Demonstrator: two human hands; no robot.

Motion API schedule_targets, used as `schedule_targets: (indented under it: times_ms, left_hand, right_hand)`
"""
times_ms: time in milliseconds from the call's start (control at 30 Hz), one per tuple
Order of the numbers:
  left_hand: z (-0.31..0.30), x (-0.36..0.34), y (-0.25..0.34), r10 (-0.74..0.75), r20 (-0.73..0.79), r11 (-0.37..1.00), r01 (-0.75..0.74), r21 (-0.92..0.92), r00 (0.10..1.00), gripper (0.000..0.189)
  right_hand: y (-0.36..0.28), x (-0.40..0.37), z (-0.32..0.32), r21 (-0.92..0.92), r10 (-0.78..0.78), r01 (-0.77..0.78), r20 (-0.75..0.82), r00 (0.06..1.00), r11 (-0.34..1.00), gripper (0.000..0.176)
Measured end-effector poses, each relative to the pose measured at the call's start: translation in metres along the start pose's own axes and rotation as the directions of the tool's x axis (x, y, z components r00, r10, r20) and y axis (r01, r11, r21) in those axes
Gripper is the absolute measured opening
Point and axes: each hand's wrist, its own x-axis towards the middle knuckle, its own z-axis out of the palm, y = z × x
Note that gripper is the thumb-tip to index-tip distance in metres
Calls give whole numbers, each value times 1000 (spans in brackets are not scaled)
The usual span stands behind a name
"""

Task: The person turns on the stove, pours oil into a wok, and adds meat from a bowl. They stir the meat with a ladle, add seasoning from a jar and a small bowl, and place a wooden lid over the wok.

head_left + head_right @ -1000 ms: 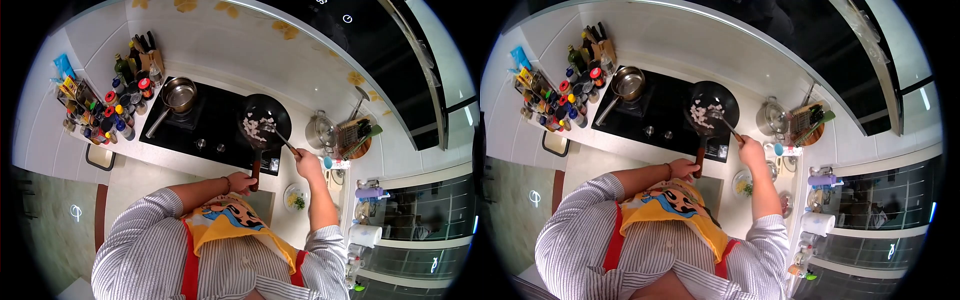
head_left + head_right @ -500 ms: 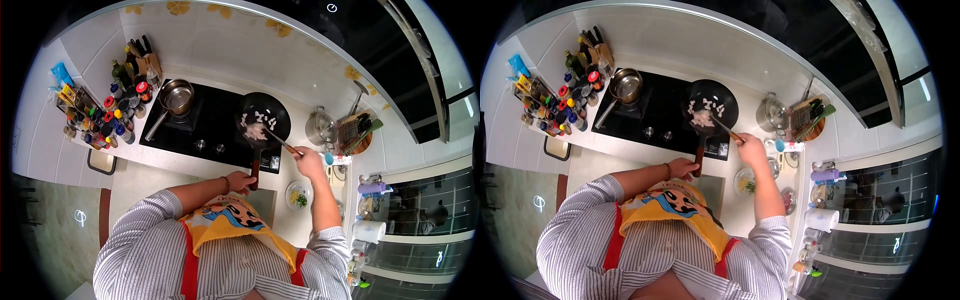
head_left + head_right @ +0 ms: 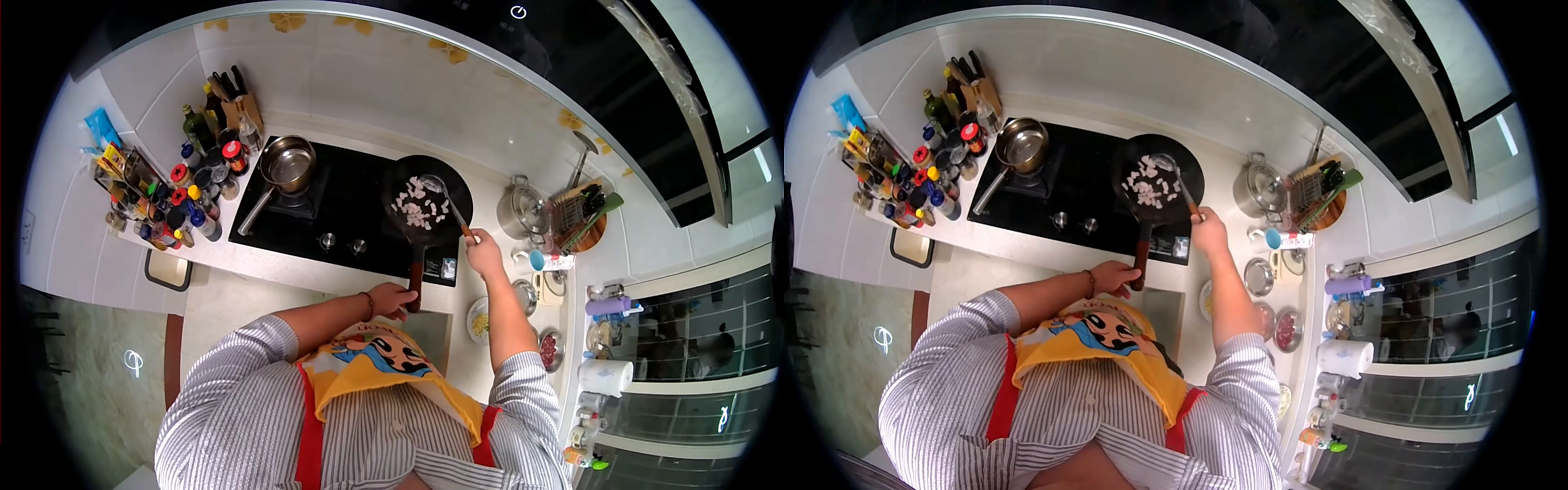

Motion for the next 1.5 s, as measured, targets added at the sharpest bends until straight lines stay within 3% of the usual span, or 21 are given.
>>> schedule_targets:
  times_ms: [100,167,233,300,400,500,567,767,833,867,1033,1100,1133,1200,1367,1500]
  left_hand:
    - [0,-5,3,0,-11,1000,0,-16,1000,53]
    - [0,-5,-1,-1,-14,1000,1,-24,1000,54]
    - [-2,-1,-4,13,4,1000,-13,-14,1000,53]
    - [-2,-3,-2,9,2,1000,-9,-21,1000,53]
    - [-2,-3,-2,6,3,999,-6,-32,1000,52]
    - [-2,2,-5,1,13,1000,-1,-26,1000,52]
    - [-2,4,-5,1,17,1000,-1,-11,1000,53]
    - [0,-1,-3,-11,-17,1000,11,-7,1000,53]
    - [0,-2,-2,-5,-24,1000,5,5,1000,53]
    - [0,-2,-2,-5,-24,1000,5,7,1000,53]
    - [1,-6,-1,-4,-42,1000,4,-17,999,52]
    - [0,-6,-1,-2,-34,1000,1,-17,999,52]
    - [-1,-5,-1,3,-25,1000,-4,-13,1000,52]
    - [-1,-3,-2,4,-24,1000,-4,-11,1000,52]
    - [0,0,-3,5,-22,1000,-5,-10,1000,52]
    - [0,1,-5,-6,-33,1000,6,-11,999,53]
  right_hand:
    - [2,-4,1,94,37,-42,56,998,995,34]
    - [-12,-18,-28,104,54,-77,217,975,992,32]
    - [-20,-28,-60,66,-23,12,170,985,998,29]
    - [-48,-44,-106,-249,-83,114,131,988,962,28]
    - [-65,-61,-142,-370,-69,110,123,990,923,27]
    - [-59,-59,-131,-428,-143,189,138,980,884,24]
    - [-56,-50,-110,-416,-110,158,136,985,895,24]
    - [11,5,-16,-112,-50,43,-60,997,993,29]
    - [37,22,17,152,32,-30,-8,999,988,31]
    - [12,8,6,236,113,-134,99,989,963,33]
    - [-16,-19,-44,225,72,-136,272,960,965,35]
    - [-31,-30,-84,-127,-100,123,172,980,984,33]
    - [-46,-40,-105,-126,-99,121,174,980,985,33]
    - [-70,-58,-137,-339,-69,124,171,983,932,29]
    - [-60,-51,-114,-441,-115,178,167,979,879,28]
    - [-22,-10,-57,-223,-38,46,41,998,974,31]
